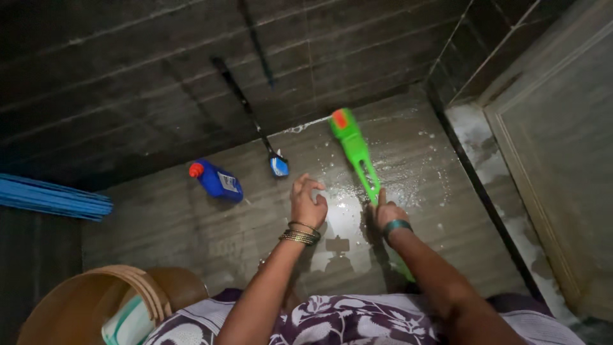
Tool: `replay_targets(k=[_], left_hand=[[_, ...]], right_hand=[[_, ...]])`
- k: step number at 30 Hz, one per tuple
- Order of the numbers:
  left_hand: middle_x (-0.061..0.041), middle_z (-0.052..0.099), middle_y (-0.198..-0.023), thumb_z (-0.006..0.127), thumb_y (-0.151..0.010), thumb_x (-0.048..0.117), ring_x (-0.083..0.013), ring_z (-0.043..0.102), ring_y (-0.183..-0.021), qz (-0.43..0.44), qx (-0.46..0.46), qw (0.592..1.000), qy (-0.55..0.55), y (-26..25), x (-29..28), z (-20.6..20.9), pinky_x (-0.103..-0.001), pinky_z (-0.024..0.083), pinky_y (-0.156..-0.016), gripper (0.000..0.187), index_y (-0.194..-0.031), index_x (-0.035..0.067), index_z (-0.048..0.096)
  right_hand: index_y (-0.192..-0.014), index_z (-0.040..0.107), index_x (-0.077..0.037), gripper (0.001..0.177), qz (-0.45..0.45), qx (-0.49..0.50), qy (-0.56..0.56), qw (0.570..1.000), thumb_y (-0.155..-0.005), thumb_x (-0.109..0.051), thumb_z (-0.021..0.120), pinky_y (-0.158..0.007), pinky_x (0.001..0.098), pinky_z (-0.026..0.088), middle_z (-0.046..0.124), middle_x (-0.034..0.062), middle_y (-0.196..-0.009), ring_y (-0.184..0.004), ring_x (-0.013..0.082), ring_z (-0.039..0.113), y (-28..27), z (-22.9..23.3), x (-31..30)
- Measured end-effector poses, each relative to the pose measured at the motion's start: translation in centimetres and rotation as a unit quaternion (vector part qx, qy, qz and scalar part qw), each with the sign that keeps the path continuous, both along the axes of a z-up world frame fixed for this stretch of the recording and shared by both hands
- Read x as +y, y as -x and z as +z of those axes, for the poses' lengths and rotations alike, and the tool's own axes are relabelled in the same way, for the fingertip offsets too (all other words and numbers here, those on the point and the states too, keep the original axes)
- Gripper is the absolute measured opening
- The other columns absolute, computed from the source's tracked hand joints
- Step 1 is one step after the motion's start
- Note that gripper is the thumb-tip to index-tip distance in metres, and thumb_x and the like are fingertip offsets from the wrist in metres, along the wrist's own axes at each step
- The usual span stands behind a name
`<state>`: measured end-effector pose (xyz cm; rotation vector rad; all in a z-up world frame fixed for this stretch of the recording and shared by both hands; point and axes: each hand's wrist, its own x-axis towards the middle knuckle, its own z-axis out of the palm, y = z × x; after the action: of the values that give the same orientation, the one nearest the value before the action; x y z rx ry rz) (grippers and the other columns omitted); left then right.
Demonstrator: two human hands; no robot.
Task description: The person scrubs the bathroom floor using a brush, pours water from a bucket onto the tiles using a mug, and rubs and cleans the brush by hand.
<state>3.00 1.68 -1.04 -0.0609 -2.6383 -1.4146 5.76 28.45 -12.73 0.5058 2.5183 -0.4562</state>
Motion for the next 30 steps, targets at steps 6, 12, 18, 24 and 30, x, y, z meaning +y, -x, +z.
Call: replay_targets(k=[6, 12, 18, 24, 30], left_hand=[[-0.019, 0.058, -0.136, 0.064, -0.075, 0.002, -0.0372, 0.051, -0.132, 0.000, -0.021, 1.000, 0.017, 0.6, -1.4, -1.3, -0.045, 0.041, -0.109, 0.023, -0.095, 0.014, 0.067], [-0.020, 0.061, -0.129, 0.070, -0.075, 0.005, -0.0395, 0.052, -0.130, -0.026, -0.013, 1.000, 0.009, 1.2, -0.4, -6.1, -0.046, 0.040, -0.110, 0.021, -0.094, 0.013, 0.068], [-0.019, 0.062, -0.117, 0.071, -0.078, 0.010, -0.0364, 0.057, -0.115, -0.065, -0.173, 0.982, -0.033, 1.1, 3.3, -8.5, -0.043, 0.048, -0.099, 0.031, -0.108, 0.014, 0.064], [-0.014, 0.063, -0.105, 0.072, -0.082, 0.017, -0.0275, 0.063, -0.090, -0.127, -0.255, 0.959, -0.014, 0.0, 3.8, -11.9, -0.042, 0.054, -0.082, 0.031, -0.112, 0.013, 0.065], [-0.013, 0.075, -0.096, 0.071, -0.091, 0.039, -0.0191, 0.071, -0.074, -0.088, -0.307, 0.937, -0.143, 1.1, 4.0, -11.2, -0.032, 0.058, -0.066, 0.040, -0.112, 0.006, 0.064]], right_hand=[[-0.164, 0.018, -0.011, 0.085, -0.045, 0.020, -0.073, 0.996, -0.097, -0.051, 0.051, -0.094, 0.0530, 0.056, 0.067, 0.0308, -0.122, -0.108, 0.0462, 0.069, 0.9, -0.6, 6.4], [-0.159, 0.021, 0.001, 0.092, -0.131, 0.113, -0.063, 0.983, -0.093, -0.053, 0.057, -0.087, 0.0564, 0.055, 0.069, 0.0320, -0.112, -0.100, 0.0494, 0.068, 2.1, -3.8, 4.5], [-0.165, 0.015, -0.004, 0.088, 0.020, 0.030, -0.008, 0.999, -0.098, -0.052, 0.047, -0.081, 0.0569, 0.057, 0.071, 0.0312, -0.102, -0.090, 0.0479, 0.071, -1.1, -5.3, -0.2], [-0.156, 0.033, -0.006, 0.077, -0.170, 0.099, -0.010, 0.980, -0.096, -0.054, 0.046, -0.087, 0.0572, 0.053, 0.067, 0.0361, -0.108, -0.101, 0.0525, 0.066, 3.8, -4.3, 8.2], [-0.128, 0.060, 0.002, 0.065, -0.236, 0.220, 0.105, 0.941, -0.108, -0.058, 0.046, -0.088, 0.0575, 0.052, 0.068, 0.0333, -0.113, -0.107, 0.0510, 0.064, 14.8, -5.2, 2.9]])
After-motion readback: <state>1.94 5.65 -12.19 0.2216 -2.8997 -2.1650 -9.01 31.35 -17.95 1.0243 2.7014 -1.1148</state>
